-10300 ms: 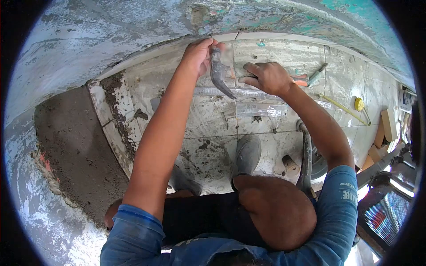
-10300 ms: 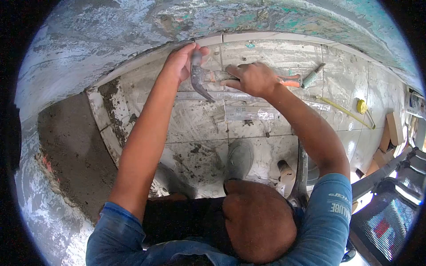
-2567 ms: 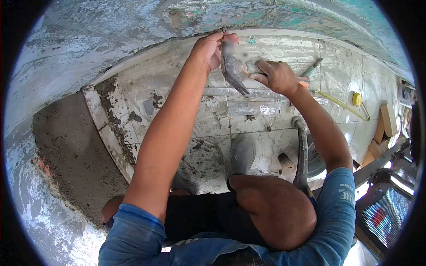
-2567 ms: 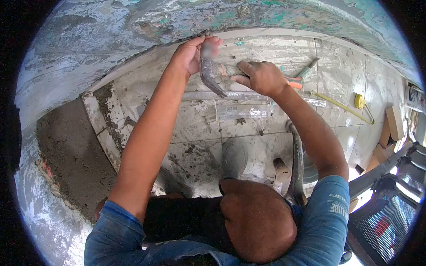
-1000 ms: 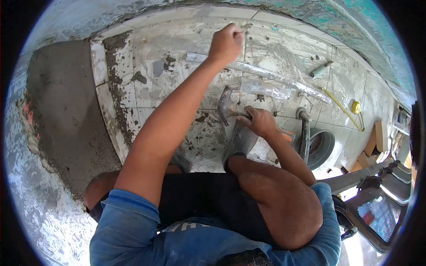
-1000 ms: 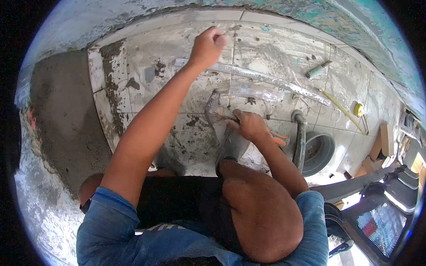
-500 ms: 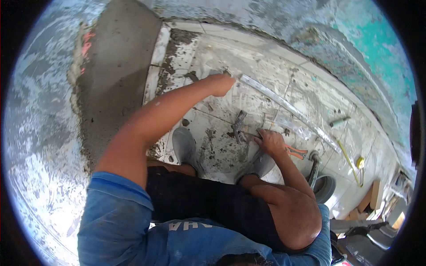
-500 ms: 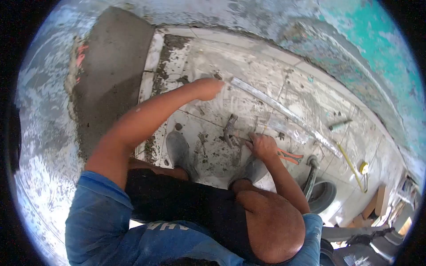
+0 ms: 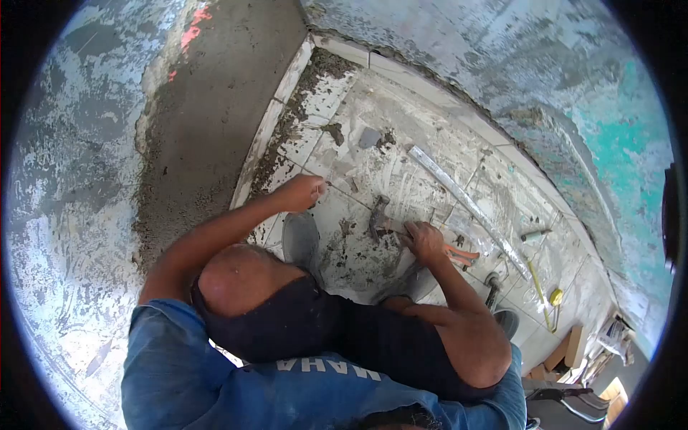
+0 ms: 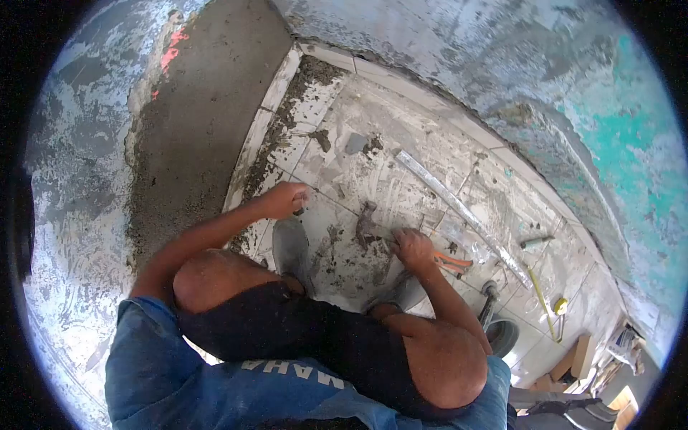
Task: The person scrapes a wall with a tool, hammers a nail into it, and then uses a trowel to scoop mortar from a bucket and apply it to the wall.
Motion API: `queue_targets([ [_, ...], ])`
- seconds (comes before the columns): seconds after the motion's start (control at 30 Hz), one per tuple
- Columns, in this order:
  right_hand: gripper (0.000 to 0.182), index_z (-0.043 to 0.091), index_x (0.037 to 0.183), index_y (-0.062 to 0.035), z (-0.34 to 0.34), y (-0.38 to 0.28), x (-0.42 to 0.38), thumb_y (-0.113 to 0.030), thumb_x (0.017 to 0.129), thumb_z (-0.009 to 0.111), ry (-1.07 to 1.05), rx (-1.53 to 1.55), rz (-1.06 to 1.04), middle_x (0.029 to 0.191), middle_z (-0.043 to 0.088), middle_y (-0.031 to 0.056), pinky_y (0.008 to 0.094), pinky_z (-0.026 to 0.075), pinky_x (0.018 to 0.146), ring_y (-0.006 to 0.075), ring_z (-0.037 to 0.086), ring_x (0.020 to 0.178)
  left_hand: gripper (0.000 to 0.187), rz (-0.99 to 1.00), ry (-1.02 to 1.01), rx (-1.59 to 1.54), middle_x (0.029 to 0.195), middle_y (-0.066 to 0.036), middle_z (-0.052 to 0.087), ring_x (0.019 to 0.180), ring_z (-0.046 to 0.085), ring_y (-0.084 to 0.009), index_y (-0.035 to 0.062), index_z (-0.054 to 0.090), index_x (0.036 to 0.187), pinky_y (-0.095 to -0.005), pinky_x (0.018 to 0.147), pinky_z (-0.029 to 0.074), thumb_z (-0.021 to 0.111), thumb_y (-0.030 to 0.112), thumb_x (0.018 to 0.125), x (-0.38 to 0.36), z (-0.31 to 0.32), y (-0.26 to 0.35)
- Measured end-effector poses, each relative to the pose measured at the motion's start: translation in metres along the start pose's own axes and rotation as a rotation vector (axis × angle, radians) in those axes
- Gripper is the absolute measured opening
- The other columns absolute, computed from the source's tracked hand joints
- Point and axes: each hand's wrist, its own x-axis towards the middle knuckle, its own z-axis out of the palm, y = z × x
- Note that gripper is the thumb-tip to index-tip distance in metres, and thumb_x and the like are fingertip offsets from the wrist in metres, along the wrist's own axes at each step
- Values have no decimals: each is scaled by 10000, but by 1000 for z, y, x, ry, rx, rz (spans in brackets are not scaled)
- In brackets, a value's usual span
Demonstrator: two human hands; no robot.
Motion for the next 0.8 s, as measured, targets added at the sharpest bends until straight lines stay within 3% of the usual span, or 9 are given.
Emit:
queue_targets([
  [0.07,347,614,1123,-136,7,3,-1,-340,844,637,31,11,-53,970,633,110,412,510,780,307,624,922,150,0,170,-152,795,-124,621,728,611,-213,3,590,930,-359,682,480,624,127,852,-3,29,-29],
  [0.27,419,577,1212,-134,2,0,-7,-313,839,647,62,-12,-40,967,636,96,408,509,810,293,620,949,131,-83,229,-317,762,-72,601,719,586,-151,9,603,905,-331,679,485,644,114,838,-17,43,-30],
  [0.4,422,579,1215,-137,-22,4,-9,-344,852,638,-84,-104,-35,1056,640,110,406,510,835,290,615,1003,130,-142,223,-584,774,-67,607,716,590,-150,11,613,926,-321,682,487,642,99,834,-9,40,-36],
  [0.47,423,584,1212,-139,-43,6,-10,-359,854,638,-133,-129,-53,1095,639,119,408,509,845,292,614,1022,139,-147,384,-551,786,-67,617,703,594,-148,13,614,965,-314,665,486,622,65,836,-7,36,-33],
  [0.57,423,622,1159,-113,-105,-8,-2,-406,856,637,-119,-123,-28,1172,625,135,412,499,887,296,609,1049,174,-95,465,-490,799,-72,627,694,599,-147,25,615,1009,-307,648,486,606,53,838,-1,37,-35],
  [0.7,410,627,1151,-100,-156,6,17,-379,852,649,-15,-270,-84,1160,630,134,406,504,879,304,616,1025,178,-104,422,-551,783,-84,632,692,599,-154,27,607,1011,-315,635,483,601,62,837,4,50,-29],
  [0.8,417,608,1171,-94,-190,6,44,-356,849,654,36,-354,-93,1160,618,126,411,498,878,304,595,1056,130,-15,404,-510,717,-122,628,636,617,-227,17,605,920,-363,594,479,619,73,803,10,71,-22],
])
